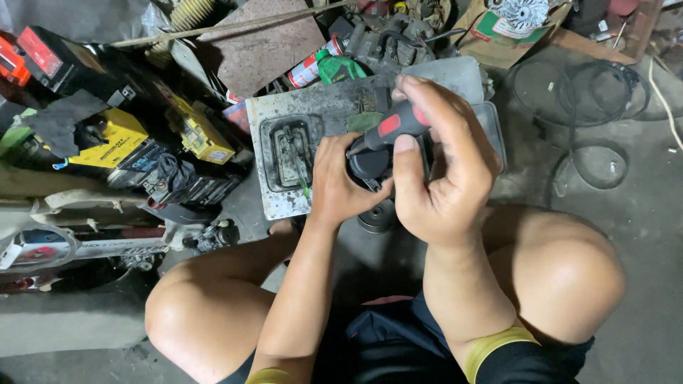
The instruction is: The person sits on the floor and uses a screwdriver to tighten screws on a carburetor. They rotate the carburetor to access different sides and continue adjusting the screws throughout the clip.
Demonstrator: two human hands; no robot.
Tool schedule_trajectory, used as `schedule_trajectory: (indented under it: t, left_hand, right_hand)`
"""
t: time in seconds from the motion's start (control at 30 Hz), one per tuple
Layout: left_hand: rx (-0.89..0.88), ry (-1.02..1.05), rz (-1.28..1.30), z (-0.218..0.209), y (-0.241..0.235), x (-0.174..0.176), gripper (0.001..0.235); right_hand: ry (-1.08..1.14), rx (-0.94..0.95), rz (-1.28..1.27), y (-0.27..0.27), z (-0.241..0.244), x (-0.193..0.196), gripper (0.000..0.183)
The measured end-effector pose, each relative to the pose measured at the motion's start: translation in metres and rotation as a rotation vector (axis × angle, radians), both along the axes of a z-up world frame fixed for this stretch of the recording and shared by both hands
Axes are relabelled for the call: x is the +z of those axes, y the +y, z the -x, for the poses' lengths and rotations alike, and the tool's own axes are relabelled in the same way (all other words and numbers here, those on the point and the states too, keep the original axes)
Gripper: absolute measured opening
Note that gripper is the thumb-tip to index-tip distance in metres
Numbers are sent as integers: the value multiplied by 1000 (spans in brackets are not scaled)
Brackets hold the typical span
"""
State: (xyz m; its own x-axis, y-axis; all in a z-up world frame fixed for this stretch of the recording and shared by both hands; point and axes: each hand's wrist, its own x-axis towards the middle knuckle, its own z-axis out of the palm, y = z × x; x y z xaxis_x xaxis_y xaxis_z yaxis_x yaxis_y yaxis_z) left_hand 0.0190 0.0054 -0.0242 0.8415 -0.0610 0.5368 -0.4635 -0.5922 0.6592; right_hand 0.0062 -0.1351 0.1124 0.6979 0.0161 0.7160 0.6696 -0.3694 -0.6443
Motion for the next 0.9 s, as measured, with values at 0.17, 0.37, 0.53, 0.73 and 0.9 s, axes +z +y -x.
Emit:
schedule_trajectory:
  t: [0.17,0.37,0.53,0.73,0.9]
  left_hand:
    - [-14,-61,20,-1,2,-1,61]
    - [18,-35,1,-2,6,0,67]
    - [31,-35,8,0,7,1,70]
    - [51,-55,-1,-2,10,-2,69]
    - [70,-36,12,-3,15,-4,65]
  right_hand:
    - [-65,165,-5,-8,-5,-6,29]
    - [33,201,-119,0,-5,-9,36]
    - [-1,102,-174,7,-10,-22,33]
    - [17,126,-321,10,-18,-32,38]
    - [-39,79,-90,13,-24,-20,56]
